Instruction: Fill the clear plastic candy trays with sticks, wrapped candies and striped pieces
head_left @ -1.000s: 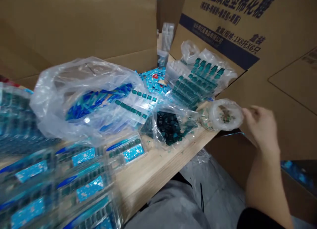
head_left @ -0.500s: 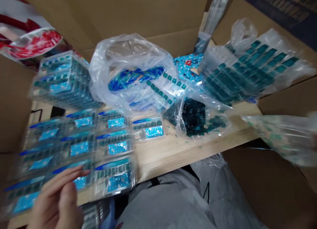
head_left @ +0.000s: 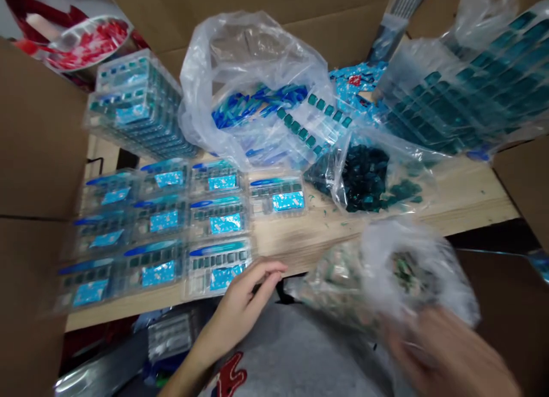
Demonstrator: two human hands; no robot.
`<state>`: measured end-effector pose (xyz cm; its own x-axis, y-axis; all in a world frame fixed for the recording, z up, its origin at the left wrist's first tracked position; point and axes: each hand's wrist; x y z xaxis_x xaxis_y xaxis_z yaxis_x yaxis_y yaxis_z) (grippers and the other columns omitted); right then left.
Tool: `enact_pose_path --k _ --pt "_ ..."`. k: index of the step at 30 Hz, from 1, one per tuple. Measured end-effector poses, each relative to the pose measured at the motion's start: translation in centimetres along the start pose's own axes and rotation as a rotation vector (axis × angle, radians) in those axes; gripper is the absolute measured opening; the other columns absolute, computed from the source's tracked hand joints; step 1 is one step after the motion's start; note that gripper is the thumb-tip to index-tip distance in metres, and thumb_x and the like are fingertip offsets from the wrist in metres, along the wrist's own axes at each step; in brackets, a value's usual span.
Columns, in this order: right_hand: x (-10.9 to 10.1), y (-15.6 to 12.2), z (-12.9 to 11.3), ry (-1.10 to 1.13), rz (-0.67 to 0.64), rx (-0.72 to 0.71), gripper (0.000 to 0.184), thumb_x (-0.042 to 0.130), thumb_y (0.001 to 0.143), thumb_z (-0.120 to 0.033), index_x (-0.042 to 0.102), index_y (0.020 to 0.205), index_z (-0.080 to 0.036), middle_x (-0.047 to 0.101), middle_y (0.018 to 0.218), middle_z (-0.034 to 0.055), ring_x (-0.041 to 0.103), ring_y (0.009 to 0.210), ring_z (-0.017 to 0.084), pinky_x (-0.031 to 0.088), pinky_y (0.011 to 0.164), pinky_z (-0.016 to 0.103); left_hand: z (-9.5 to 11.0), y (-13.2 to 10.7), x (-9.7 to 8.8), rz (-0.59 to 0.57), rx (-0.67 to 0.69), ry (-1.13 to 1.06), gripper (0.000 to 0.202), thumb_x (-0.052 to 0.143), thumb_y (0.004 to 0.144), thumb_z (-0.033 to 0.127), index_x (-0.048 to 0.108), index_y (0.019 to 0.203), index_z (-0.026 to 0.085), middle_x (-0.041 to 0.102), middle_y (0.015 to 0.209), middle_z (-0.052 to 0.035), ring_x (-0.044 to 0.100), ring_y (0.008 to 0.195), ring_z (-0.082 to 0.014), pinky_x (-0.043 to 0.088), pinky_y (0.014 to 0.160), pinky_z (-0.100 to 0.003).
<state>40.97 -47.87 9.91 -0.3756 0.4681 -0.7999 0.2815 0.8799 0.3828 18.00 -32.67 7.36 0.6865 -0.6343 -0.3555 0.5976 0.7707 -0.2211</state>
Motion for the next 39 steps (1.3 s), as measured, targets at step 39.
enact_pose_path --k 39 --pt "11.0 8.8 -0.7 0.012 -0.770 -0.154 0.025 0.053 0.090 0.002 0.068 0.109 -0.003 0.068 0.114 0.0201 0.061 0.109 0.034 0.052 0.091 0.045 -3.0 3.9 4.5 0.267 -0.173 -0.640 0.046 0.081 0.076 0.032 0.065 0.119 0.035 0.074 0.104 0.0022 0.073 0.081 -0.0165 0.059 0.069 -0.025"
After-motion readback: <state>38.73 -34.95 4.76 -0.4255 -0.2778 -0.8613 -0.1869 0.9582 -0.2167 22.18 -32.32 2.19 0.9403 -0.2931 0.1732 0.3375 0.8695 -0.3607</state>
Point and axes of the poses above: each hand's wrist, its own y-axis towards the middle knuckle, its own x-axis out of the palm, z = x × y
